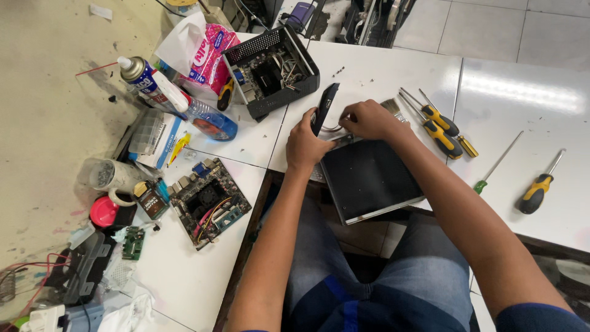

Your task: The person is repairing a small electronic device, likely a hard drive enclosure, by manipulating wires and using a screwdriver. They are seated at a cluttered desk with various tools and electronic components visible.

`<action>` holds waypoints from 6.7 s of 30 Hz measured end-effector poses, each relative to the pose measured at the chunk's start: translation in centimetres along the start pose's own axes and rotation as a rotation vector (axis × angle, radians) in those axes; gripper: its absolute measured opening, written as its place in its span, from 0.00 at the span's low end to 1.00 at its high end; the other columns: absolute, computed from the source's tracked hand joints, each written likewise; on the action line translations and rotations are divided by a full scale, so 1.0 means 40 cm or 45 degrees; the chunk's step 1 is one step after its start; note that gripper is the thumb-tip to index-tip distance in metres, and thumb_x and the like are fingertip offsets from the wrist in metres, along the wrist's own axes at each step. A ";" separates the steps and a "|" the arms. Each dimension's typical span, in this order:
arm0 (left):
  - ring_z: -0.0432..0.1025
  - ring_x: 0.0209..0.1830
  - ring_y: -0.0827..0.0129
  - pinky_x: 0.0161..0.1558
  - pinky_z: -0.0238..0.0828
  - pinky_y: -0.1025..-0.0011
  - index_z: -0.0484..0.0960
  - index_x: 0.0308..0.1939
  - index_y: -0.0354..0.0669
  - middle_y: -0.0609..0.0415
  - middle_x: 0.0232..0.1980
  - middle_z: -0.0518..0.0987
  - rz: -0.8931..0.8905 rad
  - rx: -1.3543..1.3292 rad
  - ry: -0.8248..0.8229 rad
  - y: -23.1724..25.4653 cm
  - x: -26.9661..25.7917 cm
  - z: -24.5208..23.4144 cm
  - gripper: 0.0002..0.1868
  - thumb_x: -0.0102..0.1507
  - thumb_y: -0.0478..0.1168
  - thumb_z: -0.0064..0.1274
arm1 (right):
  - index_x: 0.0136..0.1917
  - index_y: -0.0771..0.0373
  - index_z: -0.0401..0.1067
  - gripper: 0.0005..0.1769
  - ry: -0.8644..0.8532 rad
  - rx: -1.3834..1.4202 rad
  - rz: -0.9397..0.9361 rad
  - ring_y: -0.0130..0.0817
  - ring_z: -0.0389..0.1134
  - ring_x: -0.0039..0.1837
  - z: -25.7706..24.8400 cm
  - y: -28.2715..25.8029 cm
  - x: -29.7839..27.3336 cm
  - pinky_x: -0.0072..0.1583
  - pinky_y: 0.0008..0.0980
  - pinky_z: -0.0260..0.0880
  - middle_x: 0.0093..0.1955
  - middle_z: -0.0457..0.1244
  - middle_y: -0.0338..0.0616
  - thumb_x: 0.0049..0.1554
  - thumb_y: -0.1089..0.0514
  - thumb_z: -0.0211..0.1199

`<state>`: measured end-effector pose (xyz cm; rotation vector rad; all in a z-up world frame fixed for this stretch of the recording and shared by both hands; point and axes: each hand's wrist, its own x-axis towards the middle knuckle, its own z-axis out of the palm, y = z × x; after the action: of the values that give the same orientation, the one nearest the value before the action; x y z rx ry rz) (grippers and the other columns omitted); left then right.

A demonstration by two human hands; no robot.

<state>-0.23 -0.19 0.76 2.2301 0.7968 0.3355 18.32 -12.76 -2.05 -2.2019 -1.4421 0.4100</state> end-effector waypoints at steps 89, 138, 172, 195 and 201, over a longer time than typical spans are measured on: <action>0.68 0.46 0.63 0.53 0.71 0.58 0.83 0.28 0.53 0.61 0.34 0.77 0.862 0.459 -0.098 0.005 -0.063 0.067 0.11 0.47 0.48 0.68 | 0.46 0.57 0.87 0.15 0.157 0.044 0.234 0.62 0.72 0.37 0.138 0.164 0.084 0.40 0.55 0.73 0.35 0.71 0.58 0.55 0.55 0.59; 0.68 0.49 0.64 0.53 0.73 0.58 0.85 0.42 0.53 0.60 0.38 0.80 0.800 0.565 -0.067 0.059 -0.101 0.087 0.20 0.53 0.54 0.71 | 0.56 0.47 0.86 0.14 -0.415 0.191 0.331 0.55 0.74 0.60 -0.083 0.011 -0.011 0.67 0.55 0.70 0.53 0.75 0.47 0.58 0.57 0.68; 0.66 0.51 0.66 0.58 0.70 0.61 0.77 0.58 0.59 0.61 0.47 0.82 0.723 0.572 -0.219 0.086 -0.109 0.076 0.28 0.55 0.50 0.68 | 0.58 0.46 0.87 0.22 -0.552 0.049 0.441 0.52 0.76 0.59 -0.092 0.060 0.002 0.63 0.50 0.75 0.53 0.76 0.48 0.50 0.44 0.71; 0.70 0.43 0.59 0.48 0.72 0.58 0.64 0.47 0.55 0.58 0.33 0.71 0.890 0.284 0.118 -0.007 -0.078 0.150 0.10 0.66 0.42 0.49 | 0.68 0.57 0.76 0.23 0.559 -0.154 -0.152 0.58 0.73 0.63 -0.073 0.043 -0.216 0.60 0.51 0.76 0.58 0.70 0.52 0.60 0.60 0.70; 0.76 0.49 0.47 0.49 0.81 0.53 0.70 0.59 0.51 0.52 0.46 0.71 0.820 0.068 0.042 0.053 -0.066 0.114 0.24 0.61 0.32 0.60 | 0.55 0.54 0.79 0.12 0.585 -0.359 -0.159 0.52 0.73 0.56 0.016 0.010 -0.316 0.53 0.47 0.77 0.51 0.69 0.49 0.56 0.57 0.70</action>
<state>0.74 -5.55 -0.91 2.4916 0.0767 0.6587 13.22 -24.31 -2.92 -2.2034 -1.4277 -0.3442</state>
